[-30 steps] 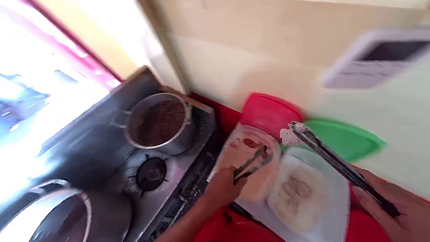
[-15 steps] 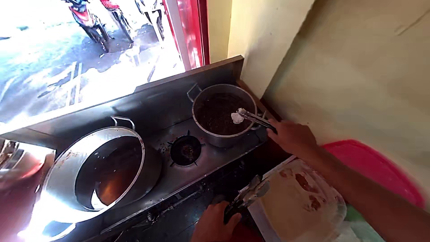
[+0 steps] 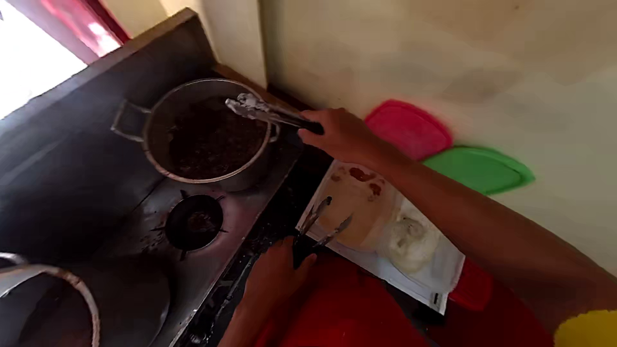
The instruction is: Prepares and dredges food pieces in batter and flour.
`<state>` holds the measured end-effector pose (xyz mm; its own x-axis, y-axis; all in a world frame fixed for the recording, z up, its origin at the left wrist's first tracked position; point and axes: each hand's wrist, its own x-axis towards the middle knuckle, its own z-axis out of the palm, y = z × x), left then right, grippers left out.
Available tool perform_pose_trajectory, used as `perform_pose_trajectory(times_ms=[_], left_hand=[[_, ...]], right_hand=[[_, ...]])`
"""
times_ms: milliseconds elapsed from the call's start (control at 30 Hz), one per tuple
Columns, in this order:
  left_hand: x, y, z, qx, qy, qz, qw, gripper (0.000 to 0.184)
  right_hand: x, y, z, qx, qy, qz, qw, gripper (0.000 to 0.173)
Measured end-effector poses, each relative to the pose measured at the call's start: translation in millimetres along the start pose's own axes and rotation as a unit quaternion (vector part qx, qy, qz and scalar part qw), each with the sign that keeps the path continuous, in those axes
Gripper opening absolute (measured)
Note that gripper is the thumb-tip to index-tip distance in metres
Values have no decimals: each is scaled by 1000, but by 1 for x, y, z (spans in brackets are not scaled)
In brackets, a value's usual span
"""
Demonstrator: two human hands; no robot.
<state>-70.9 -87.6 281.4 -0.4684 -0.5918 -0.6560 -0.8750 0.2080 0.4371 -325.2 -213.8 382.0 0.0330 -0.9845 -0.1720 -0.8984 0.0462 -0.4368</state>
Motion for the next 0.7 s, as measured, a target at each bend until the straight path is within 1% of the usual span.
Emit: perform_pose_trajectory(times_ms=[33,67,133,167,200,267,300,367,433,533,600,700], left_hand=[[8,18,-6,50,-31,-4,998,85],[19,38,-11,95,-59,-7,994,85],[45,81,-8,154,-95,0,984,74],[59,102,-1,175,-105,7,979,65],[76,119,10,205,-115,19,972,57],[110,144,38,270,-147,54,950,49],[124,154,52,297,-160,71,939,46],[137,173,64,300,-164,84,936,39],[143,177,71,271,-172,85,943,40],[150,162,74,215,-166,86,959,46],[151,150,53,154,-153,97,971,48],[139,133,3,96,-106,121,982,44]], right_hand=[[-28,25,-11,25,27,17,999,42],[-58,50,-18,51,49,39,997,41],[-126,105,-21,92,80,105,987,39],[-161,131,-18,100,84,146,981,39],[-195,153,-11,105,85,191,972,40],[-262,184,12,128,88,278,948,42],[-297,194,26,134,98,311,936,44],[-359,214,52,149,125,353,915,44],[-412,228,82,196,141,387,890,45],[-472,239,125,247,149,426,858,51],[-499,238,142,263,158,440,844,53],[-527,239,157,280,172,446,832,53]])
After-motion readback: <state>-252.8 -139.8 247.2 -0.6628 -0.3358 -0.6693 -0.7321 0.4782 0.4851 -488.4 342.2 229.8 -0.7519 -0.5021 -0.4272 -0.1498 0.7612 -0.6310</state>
